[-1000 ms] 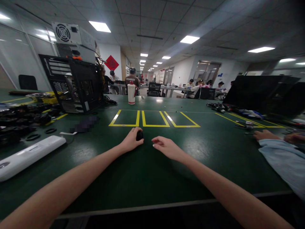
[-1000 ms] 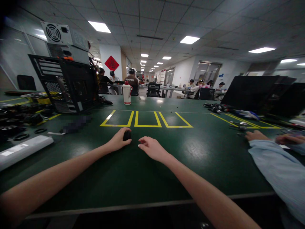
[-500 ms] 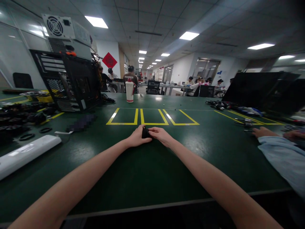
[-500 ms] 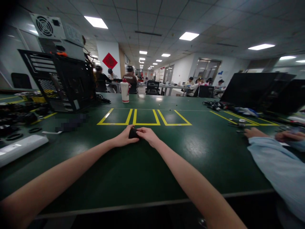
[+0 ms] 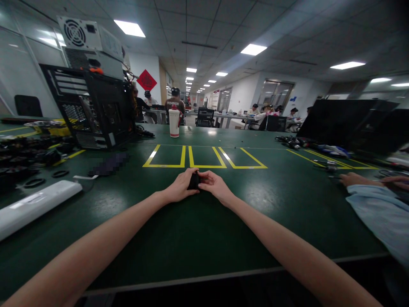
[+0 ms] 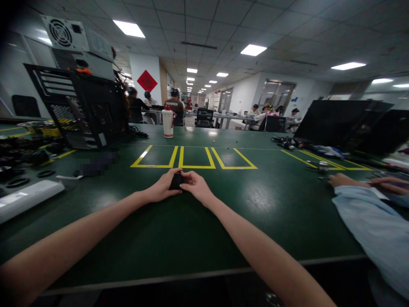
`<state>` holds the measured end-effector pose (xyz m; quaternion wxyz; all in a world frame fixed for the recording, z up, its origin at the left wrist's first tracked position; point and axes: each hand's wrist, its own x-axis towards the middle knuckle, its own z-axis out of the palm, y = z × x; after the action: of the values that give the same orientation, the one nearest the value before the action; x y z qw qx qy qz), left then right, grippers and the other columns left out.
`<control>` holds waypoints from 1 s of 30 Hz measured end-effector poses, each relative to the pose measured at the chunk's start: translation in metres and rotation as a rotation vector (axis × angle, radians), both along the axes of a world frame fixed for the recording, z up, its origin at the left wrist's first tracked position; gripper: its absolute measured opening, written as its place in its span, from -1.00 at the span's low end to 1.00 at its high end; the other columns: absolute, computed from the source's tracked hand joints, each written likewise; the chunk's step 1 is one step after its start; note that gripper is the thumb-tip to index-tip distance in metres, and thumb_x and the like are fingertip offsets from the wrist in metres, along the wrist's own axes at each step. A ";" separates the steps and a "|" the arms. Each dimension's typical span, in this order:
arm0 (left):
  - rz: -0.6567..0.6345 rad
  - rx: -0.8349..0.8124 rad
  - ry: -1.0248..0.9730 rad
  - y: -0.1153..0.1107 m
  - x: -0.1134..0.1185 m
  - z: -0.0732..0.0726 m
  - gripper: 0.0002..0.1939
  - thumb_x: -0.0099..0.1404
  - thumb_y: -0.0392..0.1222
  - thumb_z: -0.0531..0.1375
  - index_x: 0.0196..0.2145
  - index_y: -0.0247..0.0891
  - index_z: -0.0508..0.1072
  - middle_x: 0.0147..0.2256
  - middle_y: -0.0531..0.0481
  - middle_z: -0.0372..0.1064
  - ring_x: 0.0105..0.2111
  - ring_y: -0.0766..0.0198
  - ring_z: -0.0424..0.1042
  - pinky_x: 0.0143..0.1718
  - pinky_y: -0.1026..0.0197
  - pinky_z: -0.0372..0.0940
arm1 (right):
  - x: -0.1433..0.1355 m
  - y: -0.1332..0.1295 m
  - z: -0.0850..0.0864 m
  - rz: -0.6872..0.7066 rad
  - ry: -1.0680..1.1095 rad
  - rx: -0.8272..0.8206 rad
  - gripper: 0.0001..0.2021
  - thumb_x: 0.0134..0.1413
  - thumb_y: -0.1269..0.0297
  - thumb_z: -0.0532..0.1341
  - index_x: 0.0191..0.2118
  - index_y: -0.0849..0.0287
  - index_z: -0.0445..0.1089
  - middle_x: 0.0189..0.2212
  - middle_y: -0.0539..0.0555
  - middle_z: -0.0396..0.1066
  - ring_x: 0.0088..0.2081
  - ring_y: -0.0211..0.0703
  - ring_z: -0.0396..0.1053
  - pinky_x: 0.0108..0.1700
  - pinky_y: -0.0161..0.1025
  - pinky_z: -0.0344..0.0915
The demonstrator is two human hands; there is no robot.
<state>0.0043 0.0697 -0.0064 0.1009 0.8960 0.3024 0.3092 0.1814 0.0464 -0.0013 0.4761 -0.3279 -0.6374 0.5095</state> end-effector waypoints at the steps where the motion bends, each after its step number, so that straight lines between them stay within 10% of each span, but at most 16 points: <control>1: 0.010 0.023 0.011 -0.003 -0.002 0.001 -0.33 0.09 -0.12 0.18 0.08 -0.20 -0.07 0.03 -0.15 0.05 0.04 0.07 0.11 0.06 -0.05 0.02 | -0.002 -0.003 0.000 0.007 0.009 0.006 -0.66 -0.28 0.41 0.28 -0.24 0.17 0.30 -0.23 0.01 0.36 -0.17 -0.23 0.32 0.00 -0.15 0.18; 30: 0.042 0.064 0.105 -0.020 -0.009 0.008 -0.37 0.19 0.03 0.05 0.12 -0.18 -0.14 0.08 -0.14 0.02 0.11 0.10 0.01 0.12 -0.05 -0.11 | -0.012 -0.002 -0.002 -0.085 -0.041 -0.062 -0.70 -0.17 0.14 0.23 -0.26 0.14 0.28 -0.32 0.01 0.35 -0.23 -0.23 0.30 -0.13 -0.19 0.24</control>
<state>-0.0050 0.0497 0.0020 0.0498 0.9072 0.3159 0.2735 0.1692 0.0443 -0.0029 0.4738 -0.3794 -0.6163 0.5017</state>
